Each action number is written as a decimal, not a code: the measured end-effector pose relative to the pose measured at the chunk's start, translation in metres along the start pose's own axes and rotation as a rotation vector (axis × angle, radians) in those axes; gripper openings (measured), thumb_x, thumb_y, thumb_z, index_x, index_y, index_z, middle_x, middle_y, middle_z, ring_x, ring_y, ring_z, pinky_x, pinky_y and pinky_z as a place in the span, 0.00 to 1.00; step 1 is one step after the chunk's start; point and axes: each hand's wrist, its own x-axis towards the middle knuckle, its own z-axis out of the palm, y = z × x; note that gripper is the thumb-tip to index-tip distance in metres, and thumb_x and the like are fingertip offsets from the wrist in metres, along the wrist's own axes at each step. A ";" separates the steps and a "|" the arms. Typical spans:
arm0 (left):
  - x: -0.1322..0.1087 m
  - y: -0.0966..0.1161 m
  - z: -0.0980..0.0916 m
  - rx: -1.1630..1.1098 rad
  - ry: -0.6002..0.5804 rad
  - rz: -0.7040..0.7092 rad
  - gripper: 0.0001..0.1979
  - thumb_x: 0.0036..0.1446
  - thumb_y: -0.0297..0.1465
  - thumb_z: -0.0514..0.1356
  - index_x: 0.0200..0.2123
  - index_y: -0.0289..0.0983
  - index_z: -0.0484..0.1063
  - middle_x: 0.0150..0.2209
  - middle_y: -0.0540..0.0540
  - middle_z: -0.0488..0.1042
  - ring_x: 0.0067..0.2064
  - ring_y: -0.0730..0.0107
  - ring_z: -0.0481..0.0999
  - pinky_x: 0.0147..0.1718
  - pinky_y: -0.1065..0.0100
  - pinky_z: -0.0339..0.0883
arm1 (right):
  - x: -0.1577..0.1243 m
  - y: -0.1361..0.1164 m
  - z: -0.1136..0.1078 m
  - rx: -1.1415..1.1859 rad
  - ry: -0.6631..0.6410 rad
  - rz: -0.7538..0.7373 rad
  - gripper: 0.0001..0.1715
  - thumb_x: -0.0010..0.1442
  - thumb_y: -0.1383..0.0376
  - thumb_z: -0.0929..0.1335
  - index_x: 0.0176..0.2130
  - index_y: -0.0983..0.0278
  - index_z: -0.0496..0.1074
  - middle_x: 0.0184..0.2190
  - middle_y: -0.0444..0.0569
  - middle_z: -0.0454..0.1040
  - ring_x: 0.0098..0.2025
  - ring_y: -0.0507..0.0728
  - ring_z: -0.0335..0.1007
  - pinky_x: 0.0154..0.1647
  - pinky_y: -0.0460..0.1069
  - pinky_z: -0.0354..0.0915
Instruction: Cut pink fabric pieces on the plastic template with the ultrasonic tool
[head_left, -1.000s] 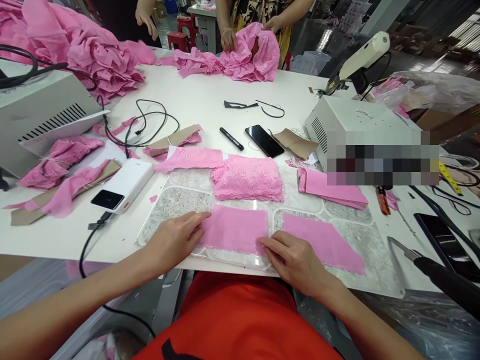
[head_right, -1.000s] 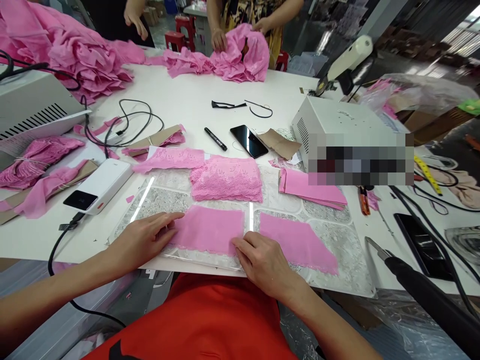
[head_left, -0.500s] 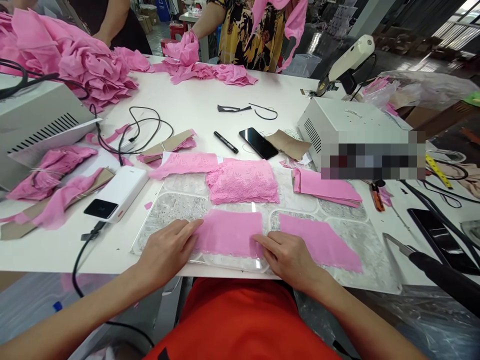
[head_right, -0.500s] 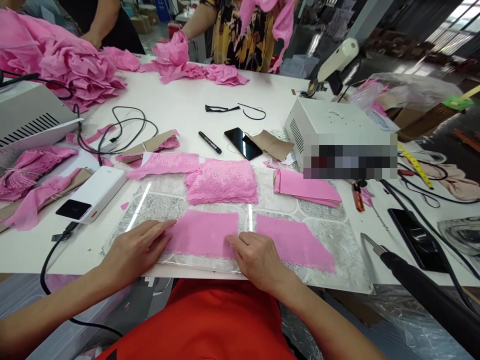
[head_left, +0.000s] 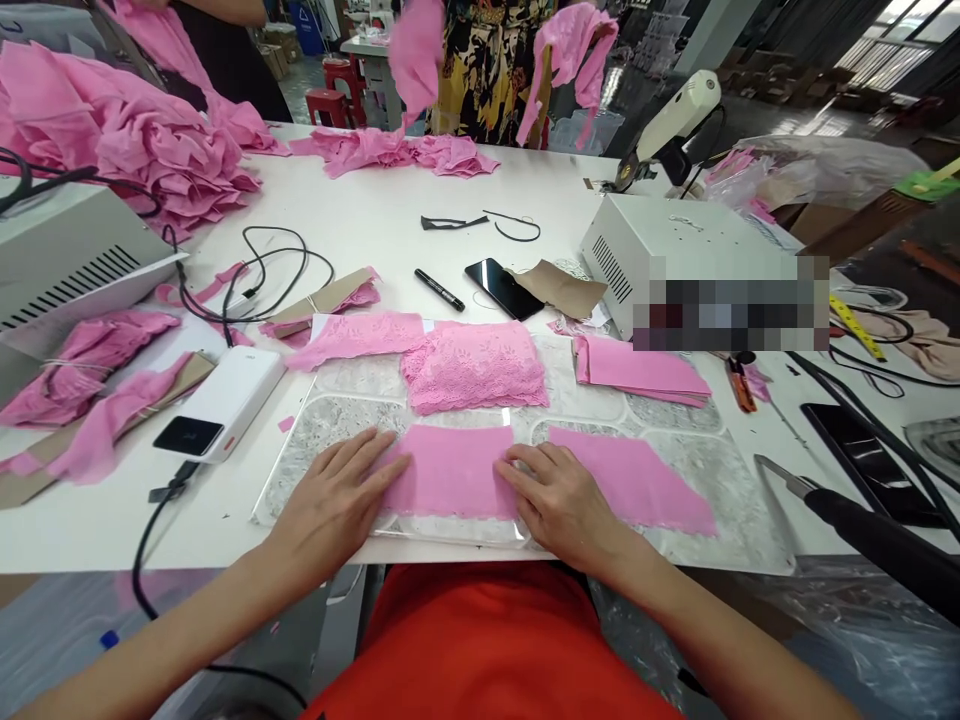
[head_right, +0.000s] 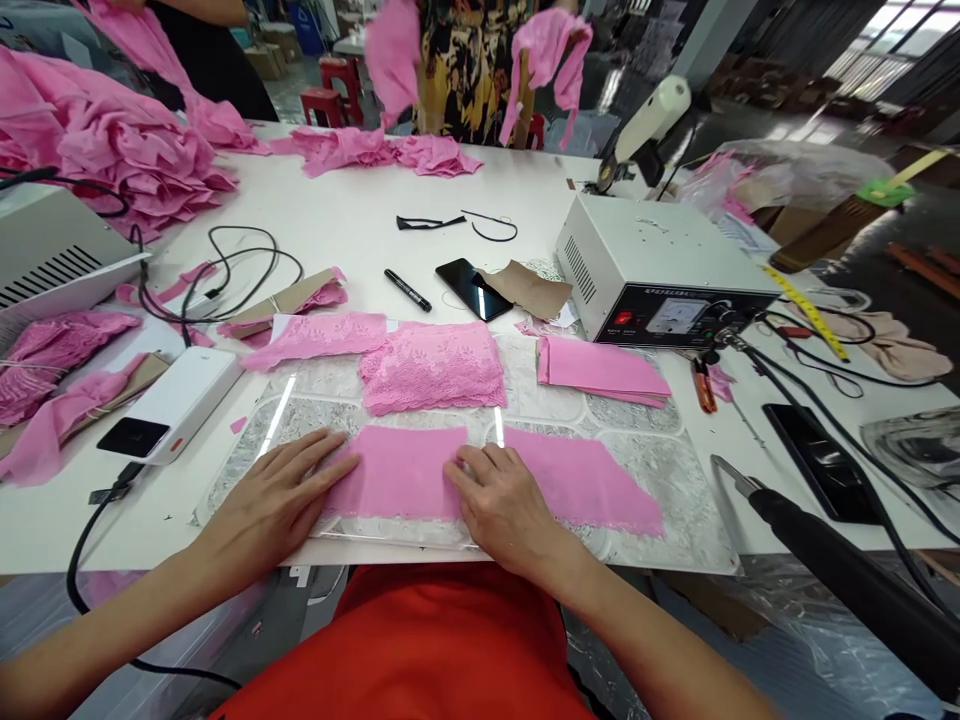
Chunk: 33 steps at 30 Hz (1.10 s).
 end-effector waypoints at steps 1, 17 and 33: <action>0.001 0.001 -0.002 -0.027 0.008 -0.005 0.19 0.63 0.24 0.50 0.55 0.39 0.69 0.56 0.38 0.70 0.59 0.47 0.68 0.50 0.49 0.69 | -0.001 0.000 -0.002 0.020 0.017 -0.007 0.18 0.55 0.77 0.63 0.44 0.65 0.72 0.45 0.56 0.76 0.40 0.59 0.67 0.38 0.54 0.66; 0.101 0.088 -0.023 -0.990 -0.290 0.131 0.06 0.61 0.23 0.59 0.32 0.37 0.64 0.32 0.51 0.68 0.32 0.78 0.69 0.30 0.78 0.65 | -0.040 -0.007 -0.039 0.958 0.042 -0.022 0.23 0.50 0.78 0.60 0.41 0.65 0.74 0.48 0.55 0.77 0.48 0.53 0.74 0.48 0.50 0.70; 0.171 0.139 -0.006 -1.085 -0.493 0.248 0.09 0.56 0.23 0.59 0.28 0.37 0.61 0.30 0.50 0.68 0.30 0.77 0.69 0.28 0.76 0.65 | -0.094 0.021 -0.057 0.831 0.359 0.059 0.20 0.50 0.78 0.61 0.39 0.65 0.74 0.45 0.53 0.79 0.45 0.54 0.74 0.47 0.50 0.71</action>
